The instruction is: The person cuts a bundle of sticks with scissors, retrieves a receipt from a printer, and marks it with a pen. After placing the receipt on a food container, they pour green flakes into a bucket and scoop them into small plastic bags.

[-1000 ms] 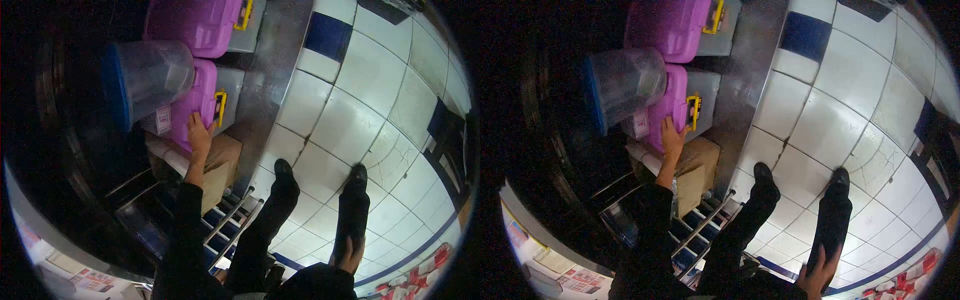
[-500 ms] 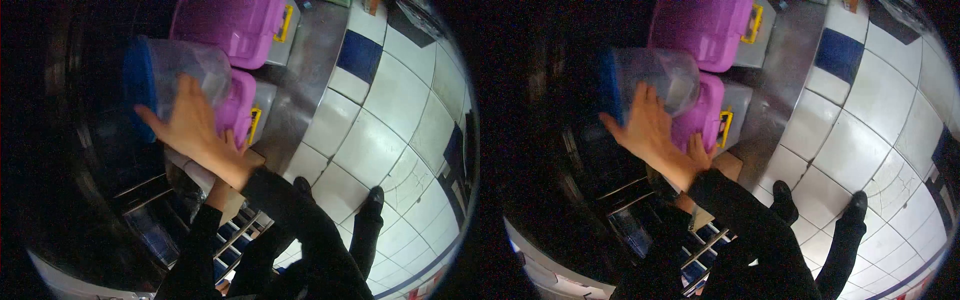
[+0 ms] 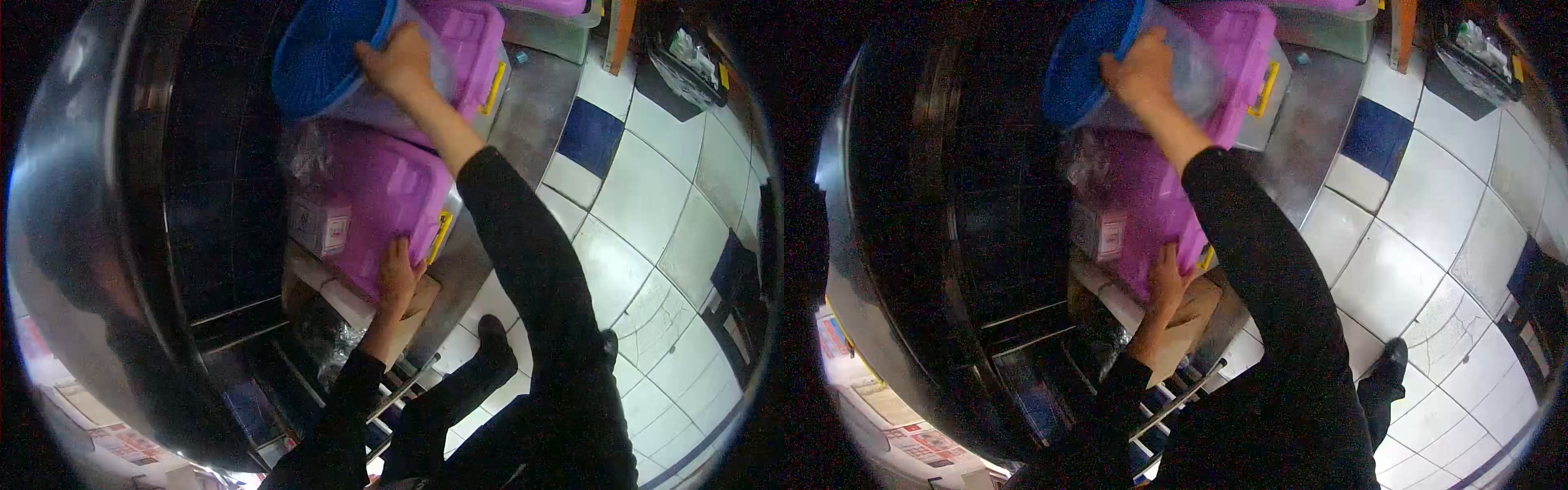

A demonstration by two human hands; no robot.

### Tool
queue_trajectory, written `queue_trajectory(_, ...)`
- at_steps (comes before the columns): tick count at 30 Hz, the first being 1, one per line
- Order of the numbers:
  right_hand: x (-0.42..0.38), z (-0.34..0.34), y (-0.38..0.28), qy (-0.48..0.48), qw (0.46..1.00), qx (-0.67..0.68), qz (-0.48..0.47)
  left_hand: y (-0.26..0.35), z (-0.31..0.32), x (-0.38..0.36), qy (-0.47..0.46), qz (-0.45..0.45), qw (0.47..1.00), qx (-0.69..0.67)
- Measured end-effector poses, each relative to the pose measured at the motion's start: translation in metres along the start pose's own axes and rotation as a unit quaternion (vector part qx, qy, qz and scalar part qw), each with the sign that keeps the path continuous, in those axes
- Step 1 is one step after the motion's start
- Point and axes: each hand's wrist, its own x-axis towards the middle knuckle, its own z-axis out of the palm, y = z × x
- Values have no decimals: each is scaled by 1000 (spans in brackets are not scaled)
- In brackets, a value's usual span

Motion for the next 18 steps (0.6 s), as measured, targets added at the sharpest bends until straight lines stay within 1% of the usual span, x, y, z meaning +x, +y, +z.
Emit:
queue_trajectory(1, 14, 3, 5, 1, 1000, -1, 2, 2, -4, -2, -2, 0, 1000, -1)
queue_trajectory(3, 33, 7, 16, 96, 989, 1, -113, 3, -11, -6, 61, 15, 997, 54)
queue_trajectory(4, 31, -6, 14, 102, 989, 1, -108, -2, -16, -8, 60, 3, 997, 46)
queue_trajectory(6, 22, -38, 16, -61, 995, 17, -74, -10, -36, -12, 54, -3, 998, 29)
queue_trajectory(7, 14, -52, 31, -55, 996, 16, -68, -9, -46, -13, 57, -15, 998, 8)
queue_trajectory(9, -9, -80, 73, 47, 997, 43, -32, 7, -73, -18, 52, -27, 998, 17)
queue_trajectory(11, -44, -98, 131, 68, 994, 77, 26, 15, -86, -20, 52, -36, 998, 26)
queue_trajectory(13, -91, -105, 170, -27, 995, 82, 55, 14, -88, -21, 60, -36, 996, 49)
queue_trajectory(14, -112, -100, 179, -99, 994, 46, 10, 8, -85, -21, 86, -10, 995, 47)
queue_trajectory(15, -131, -92, 185, -171, 984, 10, -36, 7, -83, -22, 88, -12, 995, 48)
queue_trajectory(17, -160, -59, 193, -308, 949, -62, -36, 7, -83, -22, 70, -50, 996, 7)
queue_trajectory(18, -169, -29, 211, -327, 931, -139, -87, 6, -83, -22, 77, -51, 996, 12)
